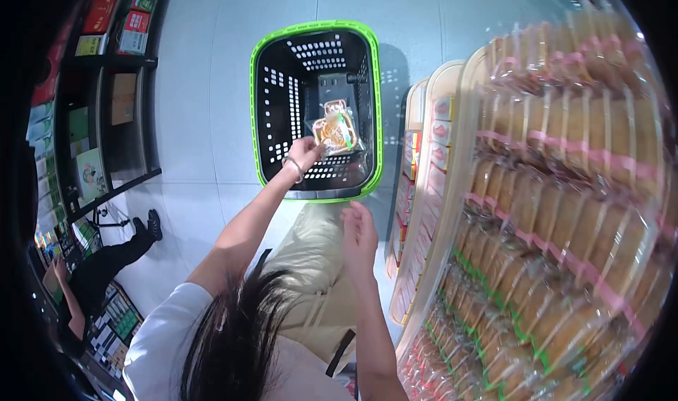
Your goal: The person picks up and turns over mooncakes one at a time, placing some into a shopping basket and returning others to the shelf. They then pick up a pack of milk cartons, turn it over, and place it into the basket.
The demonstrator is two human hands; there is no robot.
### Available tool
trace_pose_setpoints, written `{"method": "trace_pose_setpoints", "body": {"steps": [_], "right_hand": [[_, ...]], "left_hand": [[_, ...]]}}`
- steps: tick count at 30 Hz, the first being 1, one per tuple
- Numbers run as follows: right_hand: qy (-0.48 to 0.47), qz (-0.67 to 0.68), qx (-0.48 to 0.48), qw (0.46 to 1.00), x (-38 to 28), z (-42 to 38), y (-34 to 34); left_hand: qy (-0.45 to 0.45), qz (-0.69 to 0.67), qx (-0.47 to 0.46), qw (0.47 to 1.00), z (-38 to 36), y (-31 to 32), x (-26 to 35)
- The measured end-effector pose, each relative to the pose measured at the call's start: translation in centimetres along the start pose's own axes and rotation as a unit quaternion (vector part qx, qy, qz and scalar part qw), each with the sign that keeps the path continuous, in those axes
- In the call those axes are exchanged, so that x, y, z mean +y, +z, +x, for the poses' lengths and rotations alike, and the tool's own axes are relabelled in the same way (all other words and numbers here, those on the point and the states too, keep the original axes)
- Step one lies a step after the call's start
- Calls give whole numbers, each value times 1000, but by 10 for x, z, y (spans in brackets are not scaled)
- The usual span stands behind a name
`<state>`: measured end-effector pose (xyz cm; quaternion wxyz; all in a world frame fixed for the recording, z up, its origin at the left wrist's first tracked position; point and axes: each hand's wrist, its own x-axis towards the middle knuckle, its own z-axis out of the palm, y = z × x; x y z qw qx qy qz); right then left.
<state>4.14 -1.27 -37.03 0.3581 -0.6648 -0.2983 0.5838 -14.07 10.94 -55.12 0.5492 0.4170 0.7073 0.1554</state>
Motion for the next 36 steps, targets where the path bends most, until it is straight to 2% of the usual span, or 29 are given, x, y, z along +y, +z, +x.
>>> {"method": "trace_pose_setpoints", "body": {"steps": [3, 5, 7, 9, 11, 13, 14, 15, 17, 18, 19, 21, 23, 25, 26, 27, 29, 30, 32, 33, 35, 36], "right_hand": [[-28, 10, 20, 999, -46, -26, -6], [-59, 92, 29, 994, -72, -46, -17], [-116, 86, 36, 989, -105, -75, -30], [-62, 119, 58, 989, -146, -108, -42], [-68, 153, 78, 983, -174, -144, -53], [-121, 184, 67, 973, -186, -182, -71], [-139, 195, 94, 966, -189, -202, -76], [-146, 203, 115, 961, -190, -222, -84], [-167, 127, 114, 971, -189, -261, -97], [-166, 204, 154, 952, -190, -278, -96], [-171, 213, 174, 946, -187, -291, -101], [-173, 214, 137, 951, -177, -317, -107], [-162, 234, 175, 943, -182, -341, -110], [-199, 237, 224, 924, -191, -359, -113], [-220, 256, 249, 908, -192, -365, -116], [-218, 265, 266, 901, -197, -373, -120], [-259, 296, 315, 864, -209, -388, -129], [-279, 305, 337, 846, -210, -391, -133], [-302, 310, 355, 828, -219, -401, -144], [-328, 306, 359, 819, -220, -404, -148], [-338, 318, 366, 807, -219, -404, -155], [-348, 310, 376, 801, -224, -406, -157]], "left_hand": [[74, -177, -71, 979, -68, -25, 66], [111, -209, -91, 967, -122, -40, 116], [171, -213, -115, 955, -181, -56, 165], [178, -243, -137, 944, -237, -62, 208], [213, -213, -176, 937, -276, -68, 220], [236, -179, -245, 923, -324, -73, 249], [249, -154, -289, 911, -340, -76, 255], [254, -116, -293, 915, -361, -77, 264], [278, -90, -339, 894, -392, -79, 279], [286, -49, -346, 892, -411, -80, 293], [291, -37, -363, 884, -420, -79, 302], [370, 99, -388, 839, -435, -75, 320], [414, 126, -413, 802, -464, -65, 350], [469, 201, -409, 757, -494, -55, 383], [515, 208, -388, 736, -509, -47, 395], [539, 209, -411, 705, -515, -39, 403], [603, 114, -414, 672, -531, -16, 410], [601, 122, -429, 663, -534, -6, 412], [497, 36, -484, 719, -539, 11, 414], [493, 43, -496, 714, -544, 17, 415], [433, -74, -499, 747, -558, 25, 424], [409, -90, -502, 757, -564, 27, 425]]}}
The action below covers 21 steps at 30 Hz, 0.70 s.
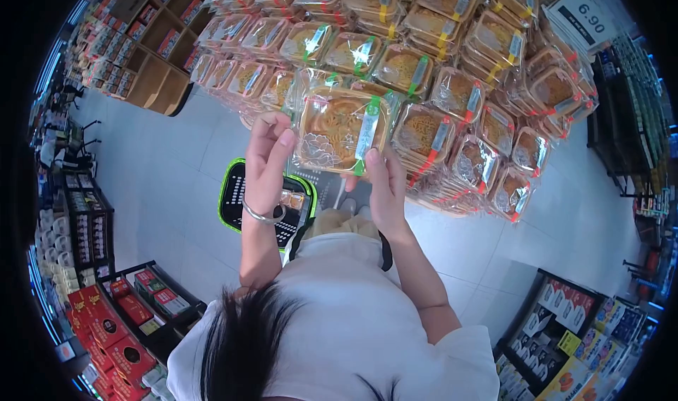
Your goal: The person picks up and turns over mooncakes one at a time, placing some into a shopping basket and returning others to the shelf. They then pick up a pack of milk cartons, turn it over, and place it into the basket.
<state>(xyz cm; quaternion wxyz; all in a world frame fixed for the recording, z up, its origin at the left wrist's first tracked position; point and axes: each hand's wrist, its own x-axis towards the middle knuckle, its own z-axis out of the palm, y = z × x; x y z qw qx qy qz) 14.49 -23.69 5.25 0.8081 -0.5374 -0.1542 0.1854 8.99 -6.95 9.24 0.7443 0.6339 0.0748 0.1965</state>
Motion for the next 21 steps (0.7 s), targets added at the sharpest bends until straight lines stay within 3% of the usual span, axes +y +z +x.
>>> {"method": "trace_pose_setpoints", "body": {"steps": [3, 7, 10, 19, 21], "right_hand": [[-17, -18, 17, 1000, -8, 3, 0], [-13, 6, 33, 999, -2, 3, -1], [-12, 3, 43, 999, -1, 2, 2], [-42, 10, 25, 999, -6, 5, 4], [-41, -55, 31, 997, -7, 3, 5]], "left_hand": [[4, -58, 1, 998, 5, 20, 3], [-43, -33, -39, 998, 9, 12, -5], [-48, -94, 4, 994, 9, 15, -5], [-35, -94, -17, 995, 11, 11, 0], [-53, -106, -26, 993, 12, 7, 1]]}}
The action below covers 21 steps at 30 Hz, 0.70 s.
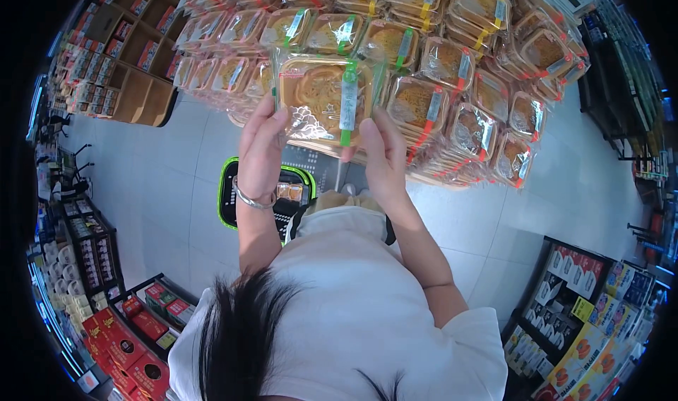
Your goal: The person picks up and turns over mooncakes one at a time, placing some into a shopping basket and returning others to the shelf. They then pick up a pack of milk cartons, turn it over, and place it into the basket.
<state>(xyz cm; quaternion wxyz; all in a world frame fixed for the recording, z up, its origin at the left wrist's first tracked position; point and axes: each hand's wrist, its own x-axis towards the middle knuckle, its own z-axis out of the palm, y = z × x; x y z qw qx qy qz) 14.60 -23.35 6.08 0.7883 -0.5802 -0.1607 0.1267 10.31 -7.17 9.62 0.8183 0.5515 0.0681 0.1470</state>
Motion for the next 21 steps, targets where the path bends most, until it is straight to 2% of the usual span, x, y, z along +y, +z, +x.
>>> {"method": "trace_pose_setpoints", "body": {"steps": [1, 2, 3, 4, 5, 6, 7, 8, 9, 10, 12, 17, 21], "right_hand": [[2, 1, -4, 1000, 0, 1, 2], [-108, -99, -8, 989, -1, 2, 6], [-216, -195, -11, 956, -3, 4, 9], [-214, -192, -15, 958, -8, 4, 14], [-226, -171, -79, 956, -15, 3, 19], [-237, -149, -142, 949, -18, 1, 23], [-236, -144, -146, 950, -18, 1, 24], [-260, -158, -180, 935, -17, 1, 23], [-284, -172, -213, 919, -17, 0, 21], [-283, -167, -216, 919, -16, -3, 19], [-184, -78, -132, 971, -12, -13, 11], [-133, -45, -6, 990, -12, -16, 1], [-139, -56, 7, 989, -18, -19, 2]], "left_hand": [[-20, -12, -10, 1000, 0, -2, 1], [-20, -11, -5, 1000, 2, -2, -2], [-51, -80, 21, 995, 5, -1, -9], [-81, -147, 48, 985, 6, -1, -15], [-136, -195, 53, 970, 5, -3, -20], [-135, -193, 60, 970, 6, -10, -28], [-181, -335, -62, 923, 10, -18, -38], [-219, -463, -182, 839, 11, -24, -44], [-238, -536, -187, 788, 11, -19, -39], [-236, -534, -183, 791, 11, -19, -38], [-257, -610, -236, 711, 11, -21, -38], [-262, -615, -272, 692, 9, -13, -35], [-283, -592, -267, 706, 7, -11, -31]]}}
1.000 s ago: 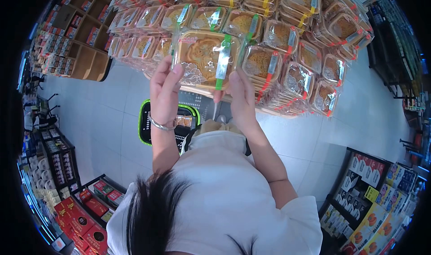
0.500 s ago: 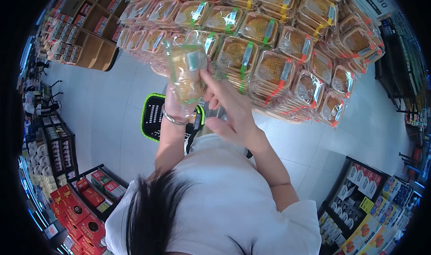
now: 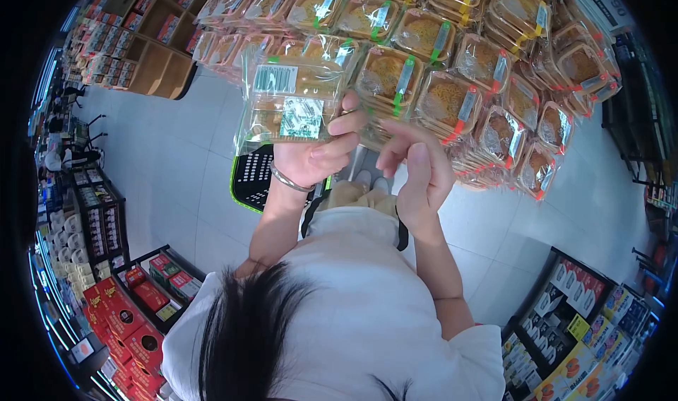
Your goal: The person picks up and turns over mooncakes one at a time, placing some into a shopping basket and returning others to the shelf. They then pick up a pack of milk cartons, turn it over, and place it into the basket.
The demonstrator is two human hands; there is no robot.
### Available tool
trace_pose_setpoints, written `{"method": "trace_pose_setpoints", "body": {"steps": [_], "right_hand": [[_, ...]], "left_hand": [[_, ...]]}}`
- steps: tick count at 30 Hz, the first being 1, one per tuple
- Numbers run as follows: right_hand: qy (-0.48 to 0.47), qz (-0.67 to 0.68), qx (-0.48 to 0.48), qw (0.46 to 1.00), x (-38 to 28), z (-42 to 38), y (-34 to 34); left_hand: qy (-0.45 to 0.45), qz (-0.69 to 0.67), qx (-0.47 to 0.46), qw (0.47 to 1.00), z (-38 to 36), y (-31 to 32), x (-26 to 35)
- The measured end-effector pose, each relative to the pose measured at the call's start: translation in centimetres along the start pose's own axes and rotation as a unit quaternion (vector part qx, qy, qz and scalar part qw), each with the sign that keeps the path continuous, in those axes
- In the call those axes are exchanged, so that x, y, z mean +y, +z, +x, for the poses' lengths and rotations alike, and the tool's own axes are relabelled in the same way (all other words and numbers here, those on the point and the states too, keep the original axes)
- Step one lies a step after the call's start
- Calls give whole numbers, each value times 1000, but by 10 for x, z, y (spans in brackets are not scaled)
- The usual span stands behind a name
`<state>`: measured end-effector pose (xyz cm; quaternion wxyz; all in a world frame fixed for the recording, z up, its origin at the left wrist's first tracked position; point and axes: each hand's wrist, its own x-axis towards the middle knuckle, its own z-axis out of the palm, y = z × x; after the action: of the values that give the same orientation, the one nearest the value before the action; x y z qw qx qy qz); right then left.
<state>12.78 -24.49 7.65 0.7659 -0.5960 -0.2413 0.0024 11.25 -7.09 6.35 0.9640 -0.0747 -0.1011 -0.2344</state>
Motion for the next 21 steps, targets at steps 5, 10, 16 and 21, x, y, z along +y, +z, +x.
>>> {"method": "trace_pose_setpoints", "body": {"steps": [5, 10, 16, 21], "right_hand": [[35, -17, -61, 997, 0, -2, 0], [81, 31, -114, 990, 0, -3, 11], [188, 2, -83, 979, 7, 0, 9], [232, 64, -63, 969, 19, 0, 6]], "left_hand": [[62, 166, 83, 981, -5, -1, 0], [285, 528, 353, 718, 7, 8, -14], [260, 689, 354, 577, -8, 22, -16], [285, 651, 335, 619, -17, 36, -25]]}}
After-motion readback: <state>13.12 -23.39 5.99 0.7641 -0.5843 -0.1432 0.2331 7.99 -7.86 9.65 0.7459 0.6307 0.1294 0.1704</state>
